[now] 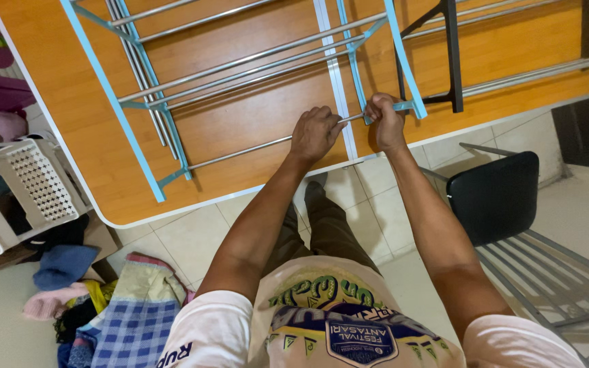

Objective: The person inserts multiple metal rods into the slots of a light blue drying rack frame placed on a table. They handle each rod individually, aligning and pushing it into place to form the rack's shelves.

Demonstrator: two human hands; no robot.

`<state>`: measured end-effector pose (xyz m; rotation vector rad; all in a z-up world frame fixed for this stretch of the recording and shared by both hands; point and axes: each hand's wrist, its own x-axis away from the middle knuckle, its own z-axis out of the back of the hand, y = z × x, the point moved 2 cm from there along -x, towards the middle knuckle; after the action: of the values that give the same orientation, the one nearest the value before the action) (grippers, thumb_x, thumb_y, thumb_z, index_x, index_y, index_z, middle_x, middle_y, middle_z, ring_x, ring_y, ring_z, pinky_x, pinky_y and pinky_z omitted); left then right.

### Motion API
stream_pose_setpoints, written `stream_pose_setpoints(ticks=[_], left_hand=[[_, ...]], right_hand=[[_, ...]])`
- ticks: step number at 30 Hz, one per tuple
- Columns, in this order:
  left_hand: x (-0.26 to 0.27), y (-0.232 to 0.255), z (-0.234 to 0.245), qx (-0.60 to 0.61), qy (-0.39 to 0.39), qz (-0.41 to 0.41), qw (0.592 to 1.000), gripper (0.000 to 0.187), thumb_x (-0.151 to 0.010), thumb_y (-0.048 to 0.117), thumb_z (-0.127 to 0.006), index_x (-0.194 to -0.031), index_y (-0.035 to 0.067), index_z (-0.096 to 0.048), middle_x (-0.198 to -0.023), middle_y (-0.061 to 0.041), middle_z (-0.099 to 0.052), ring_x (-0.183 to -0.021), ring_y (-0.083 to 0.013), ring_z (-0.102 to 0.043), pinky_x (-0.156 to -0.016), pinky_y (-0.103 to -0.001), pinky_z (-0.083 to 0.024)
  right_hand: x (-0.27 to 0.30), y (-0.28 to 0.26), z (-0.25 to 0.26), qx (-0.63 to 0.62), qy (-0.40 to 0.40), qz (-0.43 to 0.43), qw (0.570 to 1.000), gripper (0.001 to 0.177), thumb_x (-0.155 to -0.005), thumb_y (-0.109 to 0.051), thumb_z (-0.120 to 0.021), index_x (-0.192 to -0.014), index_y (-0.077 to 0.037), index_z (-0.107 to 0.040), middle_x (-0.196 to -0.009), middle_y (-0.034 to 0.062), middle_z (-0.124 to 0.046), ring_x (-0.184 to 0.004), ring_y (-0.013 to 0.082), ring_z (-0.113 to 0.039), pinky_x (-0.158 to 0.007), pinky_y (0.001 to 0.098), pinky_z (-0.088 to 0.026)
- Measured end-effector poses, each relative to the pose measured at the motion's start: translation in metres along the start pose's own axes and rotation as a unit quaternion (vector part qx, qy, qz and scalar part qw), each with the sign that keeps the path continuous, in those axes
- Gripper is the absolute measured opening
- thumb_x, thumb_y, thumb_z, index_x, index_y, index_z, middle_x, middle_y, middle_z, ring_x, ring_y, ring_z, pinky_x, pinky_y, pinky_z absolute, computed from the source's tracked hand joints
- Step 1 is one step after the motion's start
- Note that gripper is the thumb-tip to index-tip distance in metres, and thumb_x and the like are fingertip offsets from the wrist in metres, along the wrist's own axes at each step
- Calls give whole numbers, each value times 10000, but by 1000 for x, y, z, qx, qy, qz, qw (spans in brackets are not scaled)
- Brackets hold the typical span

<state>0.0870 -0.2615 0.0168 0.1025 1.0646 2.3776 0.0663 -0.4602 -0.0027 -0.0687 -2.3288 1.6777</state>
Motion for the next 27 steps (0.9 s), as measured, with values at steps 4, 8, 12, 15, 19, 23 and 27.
stream_pose_setpoints(ticks=[4,8,12,15,19,23,27], left_hand=[[0,-1,-1,10,3,-7,1000,192,-937,257,-726,-894,76,-772,-837,-64,-620,-858,-271,-615,-803,-419,-497],[1,-3,-4,18,12,-29,999,177,-945,234,-720,-885,71,-753,-858,-66,-606,-863,-273,-601,-810,-412,-499],[3,-3,-7,13,17,-48,999,165,-950,217,-710,-869,73,-723,-881,-53,-604,-867,-268,-593,-823,-405,-501],[2,-4,-9,-9,5,-60,998,163,-946,213,-707,-869,69,-706,-882,-55,-605,-864,-277,-589,-821,-410,-496],[3,-4,-9,-17,-10,-71,997,157,-952,218,-701,-917,65,-688,-901,-83,-598,-873,-291,-599,-801,-422,-484],[3,-5,-8,-8,-29,-61,998,174,-954,231,-699,-935,61,-668,-914,-98,-594,-880,-299,-611,-819,-430,-485],[2,-7,-12,-3,-44,-42,998,180,-950,231,-695,-931,55,-662,-914,-95,-596,-884,-298,-618,-829,-427,-486]], right_hand=[[0,9,0,-7,9,-8,1000,331,-980,-168,-534,-691,-105,-385,-668,4,-343,-674,139,-369,-653,316,-325],[3,20,0,-25,33,-15,999,303,-966,-160,-553,-700,-98,-423,-665,-1,-369,-666,133,-387,-637,305,-325],[5,30,-2,-43,56,-24,997,223,-941,-148,-570,-743,-67,-506,-664,9,-417,-650,131,-395,-619,294,-326],[6,32,-4,-59,64,-43,995,156,-941,-141,-578,-814,-57,-548,-690,9,-445,-657,129,-409,-629,291,-343],[14,18,-7,39,-2,-10,999,191,-963,-164,-574,-816,-53,-524,-762,47,-537,-737,144,-501,-704,301,-421],[19,5,-11,99,-30,21,994,221,-979,-181,-563,-812,-40,-533,-771,57,-545,-768,145,-521,-739,303,-436],[16,15,-13,71,21,-8,997,289,-994,-194,-555,-754,-54,-479,-688,45,-501,-682,139,-475,-655,302,-401]])
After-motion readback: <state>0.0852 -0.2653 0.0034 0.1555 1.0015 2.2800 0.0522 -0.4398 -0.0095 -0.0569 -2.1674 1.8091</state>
